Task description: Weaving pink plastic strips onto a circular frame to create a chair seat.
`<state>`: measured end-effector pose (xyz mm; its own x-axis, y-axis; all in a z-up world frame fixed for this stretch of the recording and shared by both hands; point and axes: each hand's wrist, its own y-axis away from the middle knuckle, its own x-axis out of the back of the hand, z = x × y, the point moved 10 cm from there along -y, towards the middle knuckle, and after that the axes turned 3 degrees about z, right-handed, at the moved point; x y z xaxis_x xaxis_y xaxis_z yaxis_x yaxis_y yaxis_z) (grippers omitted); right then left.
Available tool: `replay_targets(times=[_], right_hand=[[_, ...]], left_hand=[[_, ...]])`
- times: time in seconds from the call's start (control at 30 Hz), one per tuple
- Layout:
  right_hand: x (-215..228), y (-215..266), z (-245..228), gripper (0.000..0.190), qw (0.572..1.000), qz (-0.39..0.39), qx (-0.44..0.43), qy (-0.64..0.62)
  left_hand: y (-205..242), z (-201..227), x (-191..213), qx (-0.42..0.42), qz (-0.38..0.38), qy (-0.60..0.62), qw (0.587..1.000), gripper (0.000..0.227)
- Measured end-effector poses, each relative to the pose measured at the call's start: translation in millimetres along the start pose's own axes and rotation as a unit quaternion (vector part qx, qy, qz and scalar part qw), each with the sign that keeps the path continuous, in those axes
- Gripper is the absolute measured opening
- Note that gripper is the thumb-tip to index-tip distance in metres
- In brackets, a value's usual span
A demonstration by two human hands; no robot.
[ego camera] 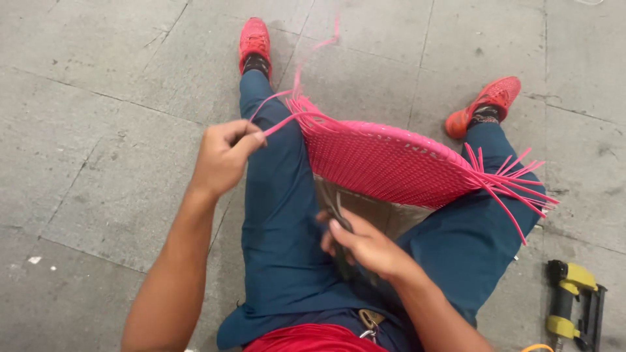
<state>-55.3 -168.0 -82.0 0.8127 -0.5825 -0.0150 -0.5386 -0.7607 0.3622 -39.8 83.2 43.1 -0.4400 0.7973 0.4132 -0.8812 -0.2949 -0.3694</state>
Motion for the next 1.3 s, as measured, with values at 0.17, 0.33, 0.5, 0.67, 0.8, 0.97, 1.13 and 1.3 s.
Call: replay_targets(times=[0.17, 0.33, 0.5, 0.67, 0.8, 0.97, 1.13, 1.3], right_hand=[[-11.9, -30.0, -35.8, 0.047, 0.998, -0.030, 0.050, -0.023], [-19.5, -35.2, -36.1, 0.048, 0.994, -0.046, 0.049, -0.087], [-14.4, 6.1, -21.9, 0.049, 0.988, -0.082, 0.066, -0.117], [-9.1, 40.7, 14.1, 0.054, 0.985, -0.083, 0.017, -0.151], [-17.7, 40.9, 22.3, 0.054, 0.983, -0.115, 0.025, -0.137], [-23.7, 19.0, 21.6, 0.052, 0.993, -0.072, 0.001, -0.099], [-26.3, -7.9, 3.9, 0.051, 0.997, -0.054, 0.027, -0.058], [-31.3, -31.6, -27.5, 0.051, 0.997, -0.047, 0.057, -0.032]], left_hand=[[27.9, -0.7, 2.2, 0.086, 0.014, 0.103, 0.991, 0.019], [50.2, 30.3, -6.5, 0.084, -0.003, 0.101, 0.991, 0.017], [93.5, 95.3, -33.2, 0.045, -0.104, 0.053, 0.992, 0.017], [108.5, 101.8, -14.5, 0.022, -0.041, 0.009, 0.999, 0.017], [102.3, 58.5, 25.9, 0.146, 0.086, -0.044, 0.985, 0.018], [81.3, 61.1, 20.3, 0.095, 0.095, -0.081, 0.988, 0.018], [74.2, 54.8, 14.9, 0.130, 0.095, -0.039, 0.986, 0.017], [77.8, 46.9, 14.1, 0.145, 0.088, 0.001, 0.986, 0.017]])
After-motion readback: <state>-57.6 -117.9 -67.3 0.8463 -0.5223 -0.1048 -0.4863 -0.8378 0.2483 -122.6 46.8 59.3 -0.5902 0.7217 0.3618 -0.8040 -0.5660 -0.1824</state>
